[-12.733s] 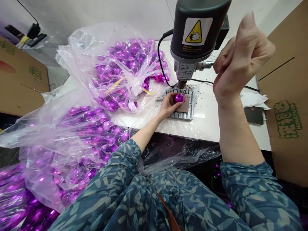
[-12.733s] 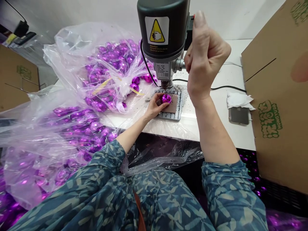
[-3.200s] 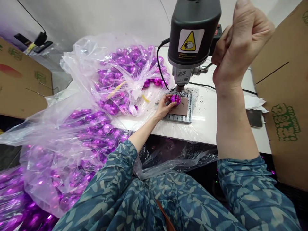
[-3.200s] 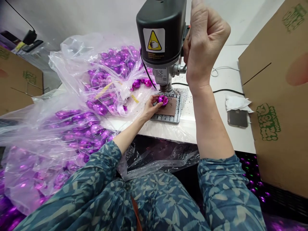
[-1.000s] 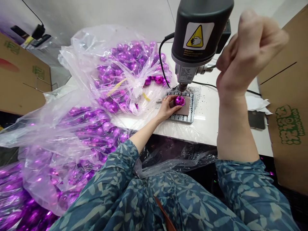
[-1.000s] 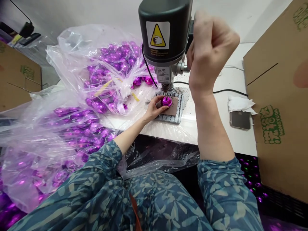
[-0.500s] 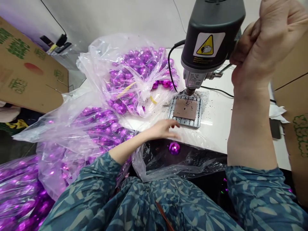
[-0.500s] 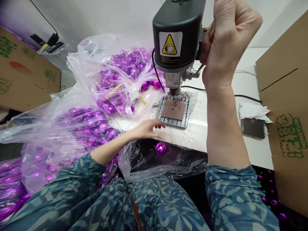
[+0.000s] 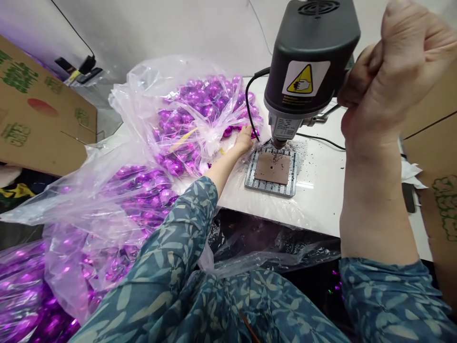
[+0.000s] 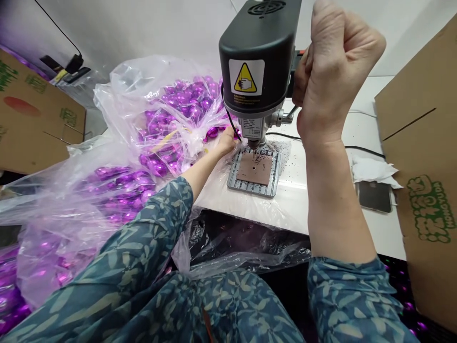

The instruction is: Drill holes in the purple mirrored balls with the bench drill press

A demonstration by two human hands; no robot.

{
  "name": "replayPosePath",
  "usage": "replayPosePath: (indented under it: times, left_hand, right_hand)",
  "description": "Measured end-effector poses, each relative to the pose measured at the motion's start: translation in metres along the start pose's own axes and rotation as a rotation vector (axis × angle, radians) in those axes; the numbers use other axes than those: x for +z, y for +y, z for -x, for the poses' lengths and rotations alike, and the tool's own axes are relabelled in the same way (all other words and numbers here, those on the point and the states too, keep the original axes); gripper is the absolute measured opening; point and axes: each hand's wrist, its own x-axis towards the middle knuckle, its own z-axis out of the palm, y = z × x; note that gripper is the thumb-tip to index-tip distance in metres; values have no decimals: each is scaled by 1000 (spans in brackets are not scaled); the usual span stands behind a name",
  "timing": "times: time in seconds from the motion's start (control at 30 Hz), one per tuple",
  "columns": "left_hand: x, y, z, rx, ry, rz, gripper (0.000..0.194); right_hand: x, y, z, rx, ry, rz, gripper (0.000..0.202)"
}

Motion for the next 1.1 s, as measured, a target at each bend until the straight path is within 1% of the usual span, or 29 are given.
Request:
replayPosePath:
  times: [0.1, 0.17, 0.23, 0.3, 0.4, 0.43, 0.47, 0.53, 0.6, 0.67, 0.77, 0.9, 1.0, 1.1]
  left_hand:
    - [-5, 10, 6, -39, 22, -103, 30]
    - [-11, 19, 11, -40, 7, -114, 38]
    - [-20, 28, 17, -79, 4, -76, 41]
    - [-30, 37, 25, -194, 47, 57, 34]
    - [-47, 49, 44, -435, 135, 393, 24]
    - [-52, 53, 52, -495, 152, 496, 21]
    - [-57, 59, 61, -534, 157, 581, 19]
    - [-62, 70, 81, -565, 142, 695, 16]
    - [-62, 81, 100, -570, 100, 764, 15]
    - [-58, 90, 114, -560, 54, 797, 15]
    - [-50, 95, 127, -532, -22, 754, 21]
    - [-41, 88, 134, -479, -122, 670, 37]
    - [-35, 80, 138, -451, -118, 626, 43]
    - [-28, 74, 143, -414, -99, 590, 51]
  right_hand:
    - [1, 1, -1, -8, 18, 20, 60]
    - [2, 3, -1, -18, 38, 31, 61]
    - [3, 3, 0, -30, 41, 33, 61]
    - [4, 3, 0, -8, 33, 23, 60]
    - [5, 1, 1, 56, 64, 21, 62]
    - [5, 0, 1, 61, 65, 18, 62]
    - [5, 0, 1, 54, 60, 13, 62]
    - [5, -1, 0, 40, 33, 8, 62]
    - [6, 0, -1, 36, 30, 3, 62]
    - [8, 0, -3, 32, 65, -10, 62]
    - [9, 2, -5, 42, 97, -13, 63]
    - [7, 3, -4, 62, 97, 52, 59]
    - [6, 1, -3, 103, 95, 96, 59]
    - [6, 2, -3, 69, 80, 140, 59]
